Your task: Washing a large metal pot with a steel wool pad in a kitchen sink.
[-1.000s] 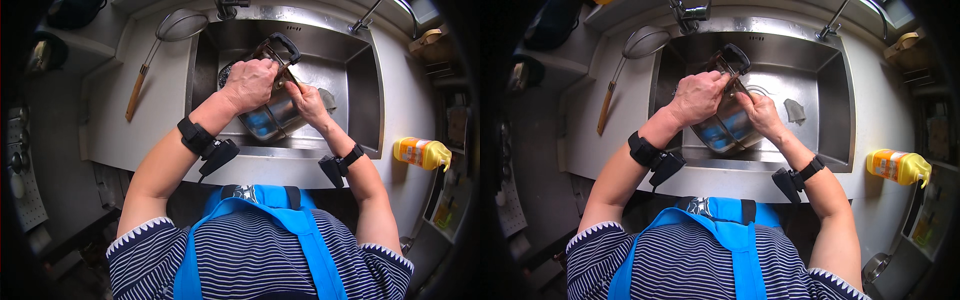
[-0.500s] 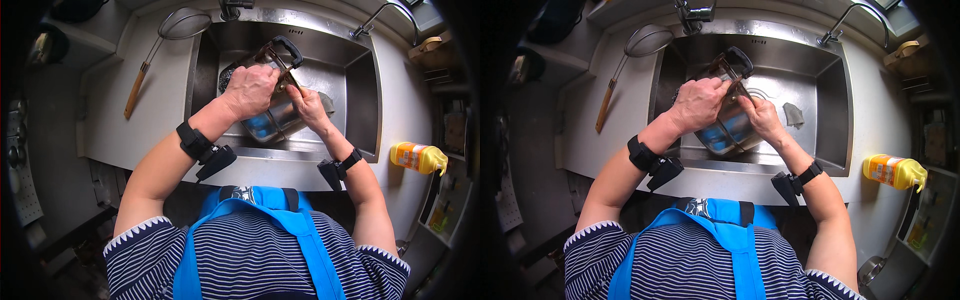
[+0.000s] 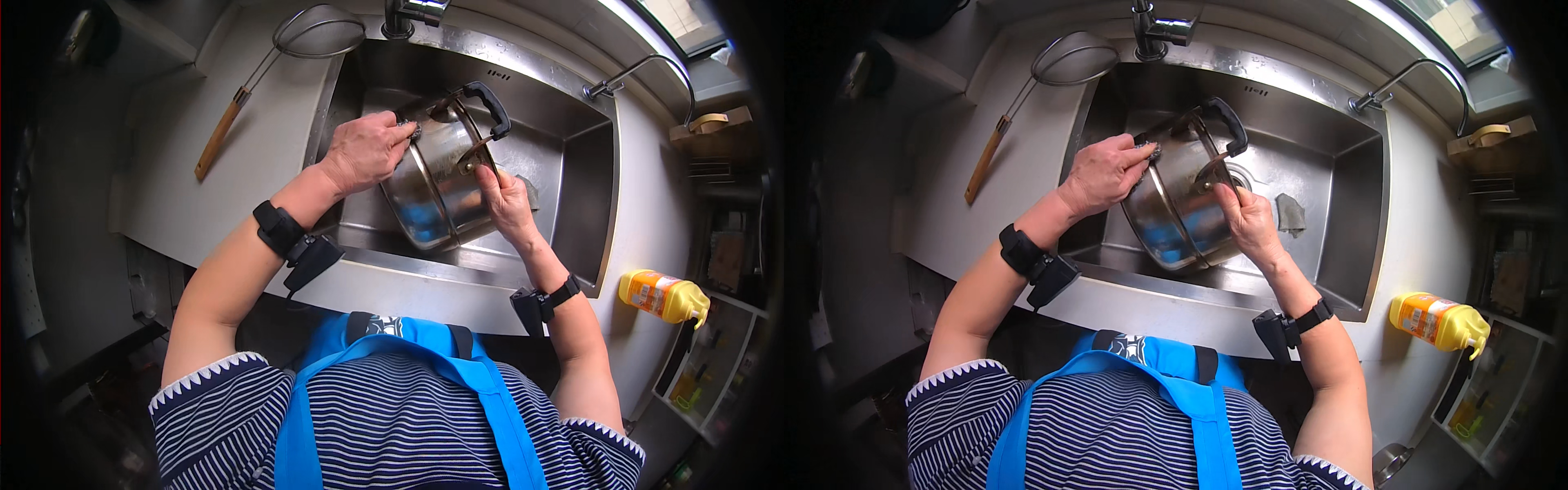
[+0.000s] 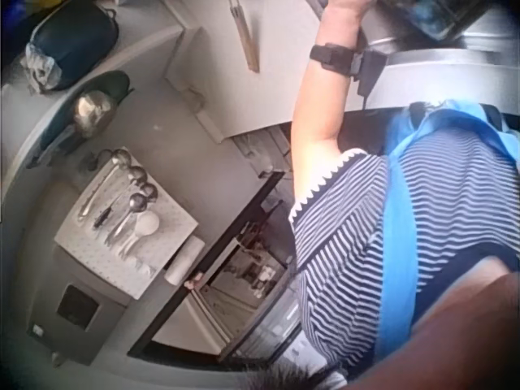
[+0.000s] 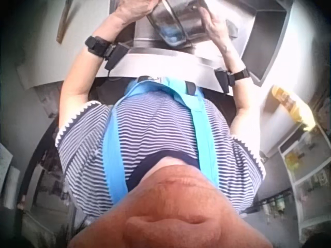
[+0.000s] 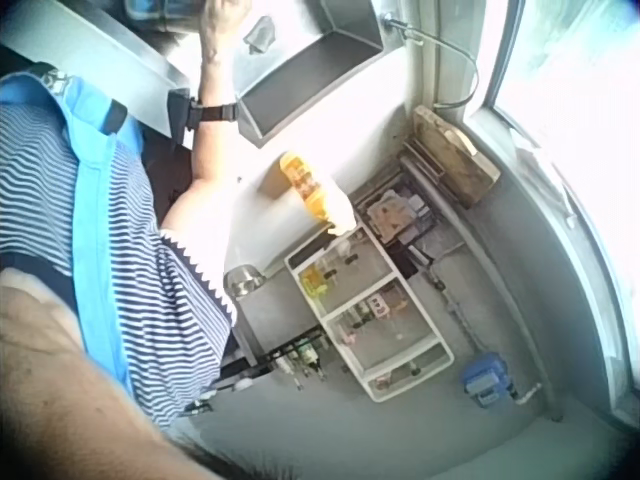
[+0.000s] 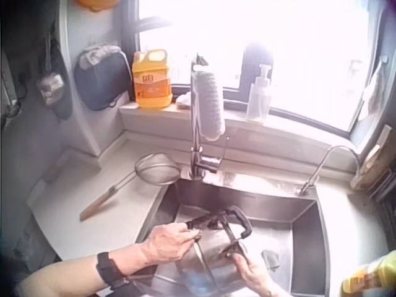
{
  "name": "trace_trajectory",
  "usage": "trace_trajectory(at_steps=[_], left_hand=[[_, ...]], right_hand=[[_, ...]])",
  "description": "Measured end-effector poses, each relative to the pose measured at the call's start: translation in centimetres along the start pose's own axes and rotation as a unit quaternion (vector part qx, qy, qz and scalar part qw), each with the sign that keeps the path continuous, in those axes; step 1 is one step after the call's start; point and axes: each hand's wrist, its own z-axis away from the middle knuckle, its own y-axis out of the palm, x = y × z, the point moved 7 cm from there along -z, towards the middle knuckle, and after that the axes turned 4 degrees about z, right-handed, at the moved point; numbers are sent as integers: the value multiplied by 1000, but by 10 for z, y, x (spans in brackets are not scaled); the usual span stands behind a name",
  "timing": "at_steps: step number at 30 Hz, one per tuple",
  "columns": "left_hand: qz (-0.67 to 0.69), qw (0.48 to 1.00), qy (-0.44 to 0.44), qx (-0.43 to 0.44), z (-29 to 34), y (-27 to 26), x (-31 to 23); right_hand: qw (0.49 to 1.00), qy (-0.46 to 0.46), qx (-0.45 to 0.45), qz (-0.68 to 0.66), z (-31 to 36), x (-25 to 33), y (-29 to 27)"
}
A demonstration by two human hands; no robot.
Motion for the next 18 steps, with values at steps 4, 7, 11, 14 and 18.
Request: trace_trajectory(at_steps=[4, 7, 11, 14, 18], left_hand=[[35, 997, -58, 44, -28, 11, 38], [50, 987, -111, 103, -46, 23, 57], [36, 995, -59, 75, -38, 18, 39], [2, 999, -7, 37, -24, 11, 17], [-10, 993, -44, 107, -39, 16, 38]], right_hand=[[1000, 14, -5, -8, 1, 2, 2], [1000, 7, -13, -12, -1, 8, 5], [999, 25, -18, -11, 3, 4, 2], [999, 28, -27, 3, 3, 10, 3], [999, 47, -12, -8, -1, 12, 8]])
